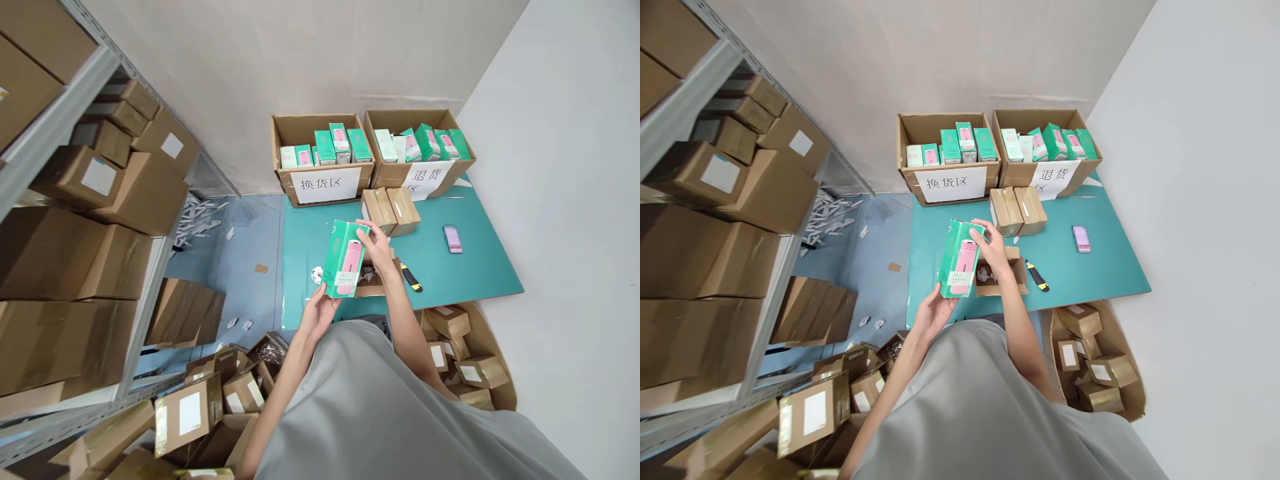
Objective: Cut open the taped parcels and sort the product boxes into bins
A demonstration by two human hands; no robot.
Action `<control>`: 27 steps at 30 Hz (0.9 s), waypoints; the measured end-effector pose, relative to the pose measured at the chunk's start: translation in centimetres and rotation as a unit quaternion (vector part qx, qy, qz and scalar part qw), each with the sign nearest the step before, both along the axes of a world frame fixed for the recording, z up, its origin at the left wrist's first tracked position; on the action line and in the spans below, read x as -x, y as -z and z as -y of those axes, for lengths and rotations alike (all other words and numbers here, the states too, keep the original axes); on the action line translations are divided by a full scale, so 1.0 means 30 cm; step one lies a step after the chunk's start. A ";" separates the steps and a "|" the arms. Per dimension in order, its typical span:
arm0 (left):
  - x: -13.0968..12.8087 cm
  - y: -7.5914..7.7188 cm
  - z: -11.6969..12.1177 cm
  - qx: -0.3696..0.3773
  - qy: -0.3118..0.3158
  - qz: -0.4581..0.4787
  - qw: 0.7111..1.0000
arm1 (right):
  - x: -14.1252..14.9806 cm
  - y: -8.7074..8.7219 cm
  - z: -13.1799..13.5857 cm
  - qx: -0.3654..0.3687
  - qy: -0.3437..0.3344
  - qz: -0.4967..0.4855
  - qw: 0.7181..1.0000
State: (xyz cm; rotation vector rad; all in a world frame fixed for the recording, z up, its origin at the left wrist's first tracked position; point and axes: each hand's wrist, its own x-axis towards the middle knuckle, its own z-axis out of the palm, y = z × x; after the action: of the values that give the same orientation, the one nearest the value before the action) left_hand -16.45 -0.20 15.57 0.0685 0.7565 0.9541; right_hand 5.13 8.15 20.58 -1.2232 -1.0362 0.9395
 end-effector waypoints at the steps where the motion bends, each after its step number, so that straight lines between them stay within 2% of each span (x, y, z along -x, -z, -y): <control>1: 0.003 -0.007 0.000 0.019 0.010 0.013 1.000 | 0.000 0.004 0.001 0.002 -0.016 -0.019 1.000; 5: 0.005 -0.027 -0.006 0.064 0.026 0.038 0.997 | 0.017 0.024 0.001 0.000 -0.026 -0.065 0.998; 10: -0.004 -0.008 -0.038 0.174 -0.041 -0.045 0.983 | 0.025 0.053 -0.003 0.012 0.027 -0.047 0.998; 12: -0.003 0.010 -0.044 0.195 -0.063 -0.076 0.976 | 0.020 0.063 -0.001 0.018 0.033 -0.035 0.999; 16: 0.001 0.033 -0.042 0.162 -0.092 -0.097 0.978 | 0.014 0.071 0.001 0.024 0.029 -0.016 0.999; 20: 0.002 0.021 -0.040 0.122 -0.107 -0.117 0.980 | 0.019 0.061 -0.006 0.026 0.037 0.002 0.999; 25: -0.003 -0.007 -0.019 0.002 -0.023 -0.070 0.997 | 0.036 0.051 -0.021 0.040 0.064 -0.001 0.997; 27: -0.006 -0.008 -0.009 -0.025 -0.016 -0.081 0.996 | 0.042 0.048 -0.023 0.049 0.063 -0.011 0.997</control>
State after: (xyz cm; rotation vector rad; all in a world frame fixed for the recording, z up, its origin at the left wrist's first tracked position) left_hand -16.28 0.07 15.82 0.1799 0.8851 1.0064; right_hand 3.87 8.86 19.14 -1.3406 -0.8939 0.9122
